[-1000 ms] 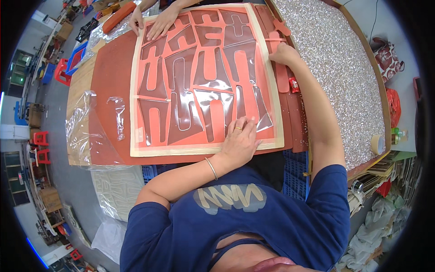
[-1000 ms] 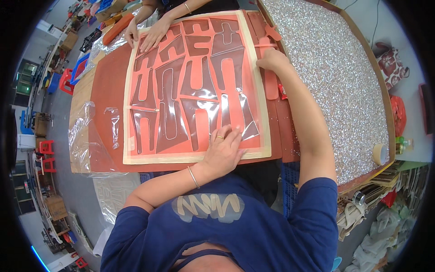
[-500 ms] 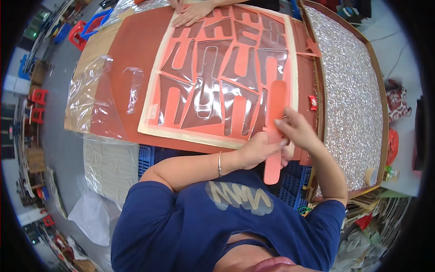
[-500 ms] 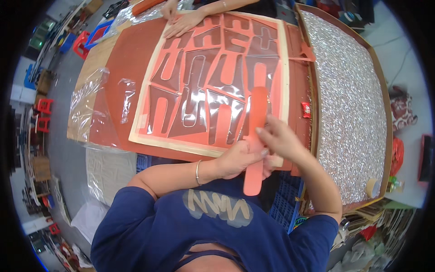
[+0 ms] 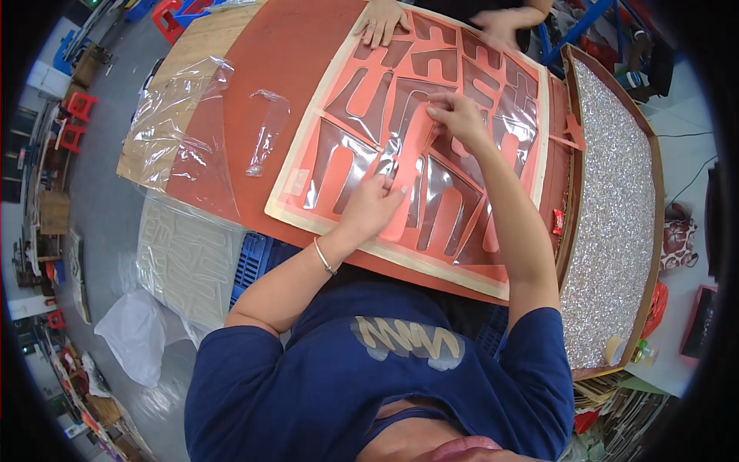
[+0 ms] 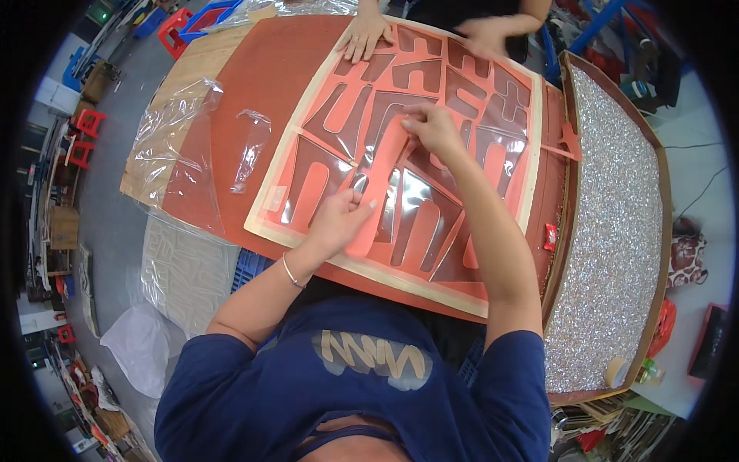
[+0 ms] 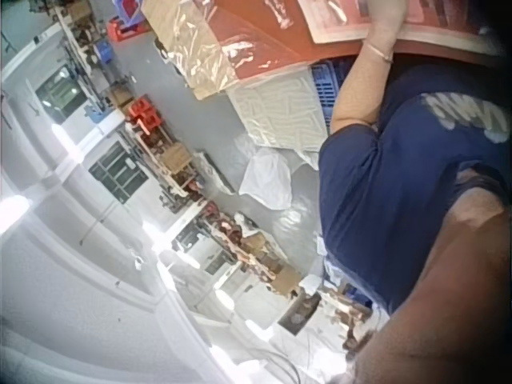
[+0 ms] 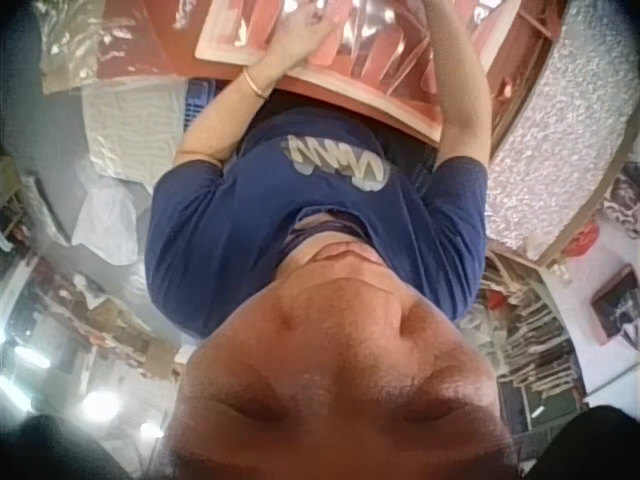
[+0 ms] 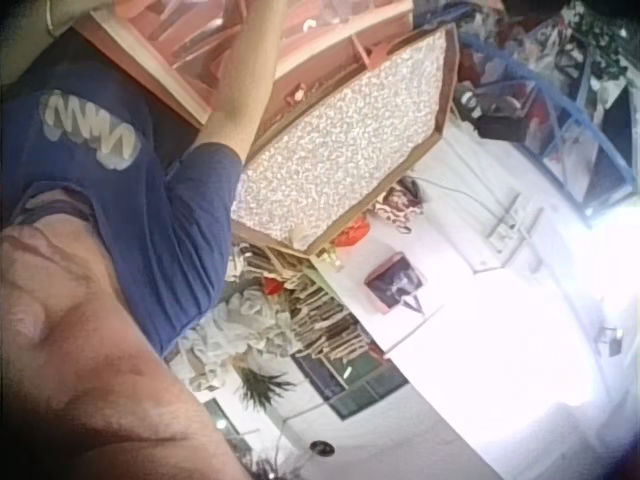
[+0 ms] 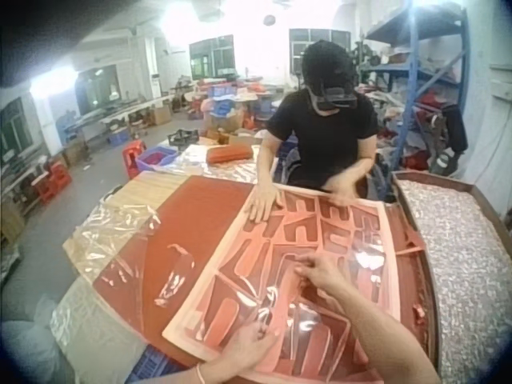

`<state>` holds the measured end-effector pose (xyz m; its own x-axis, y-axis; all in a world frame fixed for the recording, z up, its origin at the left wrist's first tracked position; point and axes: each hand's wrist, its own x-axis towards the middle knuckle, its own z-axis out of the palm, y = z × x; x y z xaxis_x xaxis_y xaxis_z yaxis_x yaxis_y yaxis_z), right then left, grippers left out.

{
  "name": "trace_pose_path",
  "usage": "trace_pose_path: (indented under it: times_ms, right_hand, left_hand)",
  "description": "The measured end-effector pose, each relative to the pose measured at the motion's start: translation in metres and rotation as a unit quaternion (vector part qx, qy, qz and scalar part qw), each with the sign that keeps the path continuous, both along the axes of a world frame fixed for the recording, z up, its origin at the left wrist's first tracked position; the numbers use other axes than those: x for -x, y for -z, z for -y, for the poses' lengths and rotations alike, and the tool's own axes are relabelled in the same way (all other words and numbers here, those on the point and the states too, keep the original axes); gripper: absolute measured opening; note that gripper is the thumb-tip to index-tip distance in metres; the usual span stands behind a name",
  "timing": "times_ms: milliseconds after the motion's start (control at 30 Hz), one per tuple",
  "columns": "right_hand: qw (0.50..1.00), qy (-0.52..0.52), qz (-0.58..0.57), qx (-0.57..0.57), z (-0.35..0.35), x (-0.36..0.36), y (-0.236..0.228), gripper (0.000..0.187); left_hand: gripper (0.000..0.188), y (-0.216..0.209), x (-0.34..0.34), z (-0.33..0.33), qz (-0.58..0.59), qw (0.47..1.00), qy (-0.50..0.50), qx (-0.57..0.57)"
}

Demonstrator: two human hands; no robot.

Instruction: Manually arranging and securing shoe components onto an adhesive template.

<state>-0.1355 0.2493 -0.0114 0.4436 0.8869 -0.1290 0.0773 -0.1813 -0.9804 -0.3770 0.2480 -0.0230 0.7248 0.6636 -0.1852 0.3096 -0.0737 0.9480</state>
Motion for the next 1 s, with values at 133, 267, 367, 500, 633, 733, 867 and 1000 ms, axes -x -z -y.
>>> trace_pose_path:
  times_ms: [133, 267, 367, 500, 633, 733, 867, 1000]
  right_hand:
    - [0.990, 0.014, 0.137, 0.042, -0.034, -0.018, 0.013, 0.019]
    - [0.985, 0.027, 0.146, 0.083, -0.042, -0.028, 0.017, 0.017]
    - [0.986, 0.032, 0.135, 0.095, -0.044, -0.024, 0.014, 0.016]
    - [0.983, 0.033, 0.151, 0.103, -0.045, -0.024, 0.014, 0.017]
    - [0.975, 0.035, 0.191, 0.109, -0.045, -0.019, 0.016, 0.017]
    - [0.948, 0.034, 0.311, 0.063, -0.048, -0.020, 0.028, 0.020]
    - [0.924, 0.033, 0.373, 0.070, -0.049, -0.019, 0.032, 0.019]
    - [0.809, 0.051, 0.586, -0.026, -0.032, 0.014, 0.017, 0.016]
  left_hand:
    - [0.037, -0.018, -0.013, -0.014, -0.080, 0.996, -0.045, 0.023]
    - [0.038, -0.025, -0.016, -0.012, -0.108, 0.989, -0.046, 0.095]
    - [0.038, -0.024, -0.016, -0.017, -0.121, 0.983, -0.051, 0.128]
    - [0.037, -0.022, -0.017, -0.015, -0.106, 0.982, -0.069, 0.138]
    - [0.037, -0.023, -0.017, -0.015, -0.103, 0.983, -0.065, 0.140]
    - [0.036, -0.020, -0.018, -0.016, -0.102, 0.984, -0.056, 0.138]
    - [0.036, -0.019, -0.020, -0.016, -0.096, 0.986, -0.042, 0.133]
    - [0.036, -0.023, -0.019, -0.018, -0.107, 0.980, -0.052, 0.158]
